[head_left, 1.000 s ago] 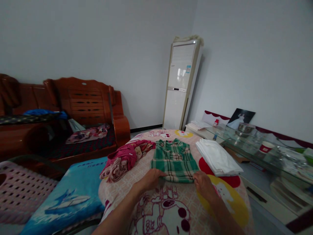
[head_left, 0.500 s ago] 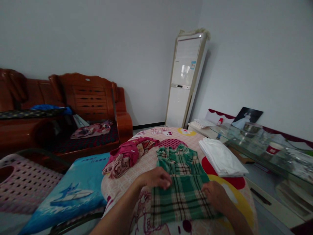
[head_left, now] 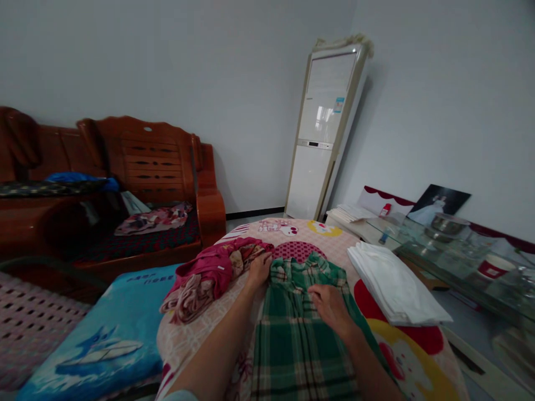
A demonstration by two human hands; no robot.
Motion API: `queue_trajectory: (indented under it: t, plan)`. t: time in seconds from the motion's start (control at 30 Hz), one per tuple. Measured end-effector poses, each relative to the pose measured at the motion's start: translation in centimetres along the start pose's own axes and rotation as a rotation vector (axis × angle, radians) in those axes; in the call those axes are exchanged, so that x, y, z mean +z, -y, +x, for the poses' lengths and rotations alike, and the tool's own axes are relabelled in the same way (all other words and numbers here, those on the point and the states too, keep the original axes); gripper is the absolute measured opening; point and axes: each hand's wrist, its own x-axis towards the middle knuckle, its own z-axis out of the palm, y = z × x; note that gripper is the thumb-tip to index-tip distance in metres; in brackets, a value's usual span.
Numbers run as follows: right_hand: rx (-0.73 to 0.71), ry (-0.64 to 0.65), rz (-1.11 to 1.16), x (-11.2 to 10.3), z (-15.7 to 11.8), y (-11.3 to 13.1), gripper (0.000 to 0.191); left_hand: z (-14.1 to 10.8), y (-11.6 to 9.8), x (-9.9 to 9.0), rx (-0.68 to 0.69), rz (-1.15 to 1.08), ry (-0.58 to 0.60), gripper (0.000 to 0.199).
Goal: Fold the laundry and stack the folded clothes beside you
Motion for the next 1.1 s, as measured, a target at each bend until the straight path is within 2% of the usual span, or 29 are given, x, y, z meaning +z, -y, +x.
queue_trajectory:
  t: [0.17, 0.3, 0.4, 0.47, 0.6, 0.7, 0.77, 0.87, 0.97, 1.03, 1.1]
  plan:
    - [0.037, -0.108, 0.026, 1.9, 3.6, -1.7, 0.026, 1.4, 1.2, 0.9, 0.051, -0.035, 0.155, 0.031]
    - [0.061, -0.182, 0.080, 3.5, 6.6, -2.8, 0.028, 1.9, 1.9, 0.7, 0.100, -0.117, 0.219, 0.037]
    - [0.035, -0.201, 0.137, 4.5, 8.3, -3.1, 0.029, 1.9, 2.4, 0.3, 0.056, -0.267, 0.287, 0.034]
    - [-0.003, -0.205, 0.171, 5.3, 8.8, -3.1, 0.031, 2.0, 2.7, 0.0, 0.006, -0.370, 0.302, 0.025]
    - [-0.059, -0.222, 0.215, 6.9, 8.4, -3.3, 0.033, 2.0, 2.9, -0.9, -0.087, -0.612, 0.231, 0.011]
    - [-0.083, -0.235, 0.230, 7.6, 7.8, -3.6, 0.033, 1.9, 2.4, -2.1, -0.143, -0.840, 0.244, 0.013]
    - [-0.093, -0.226, 0.234, 7.7, 7.6, -3.7, 0.034, 1.7, 1.8, -2.9, -0.150, -0.916, 0.255, 0.016]
    - [-0.105, -0.225, 0.228, 7.6, 7.5, -3.9, 0.035, 1.5, 1.0, -3.8, -0.130, -0.929, 0.238, 0.019]
    - [-0.124, -0.227, 0.222, 7.7, 7.4, -4.0, 0.034, 1.4, 0.8, -3.8, -0.120, -0.873, 0.254, 0.017]
    - [-0.135, -0.219, 0.218, 7.9, 7.3, -4.1, 0.034, 1.4, 1.0, -3.6, -0.102, -0.777, 0.285, 0.016]
    - [-0.141, -0.208, 0.214, 8.0, 7.1, -4.2, 0.034, 1.4, 1.2, -3.3, -0.028, -0.601, 0.316, 0.016]
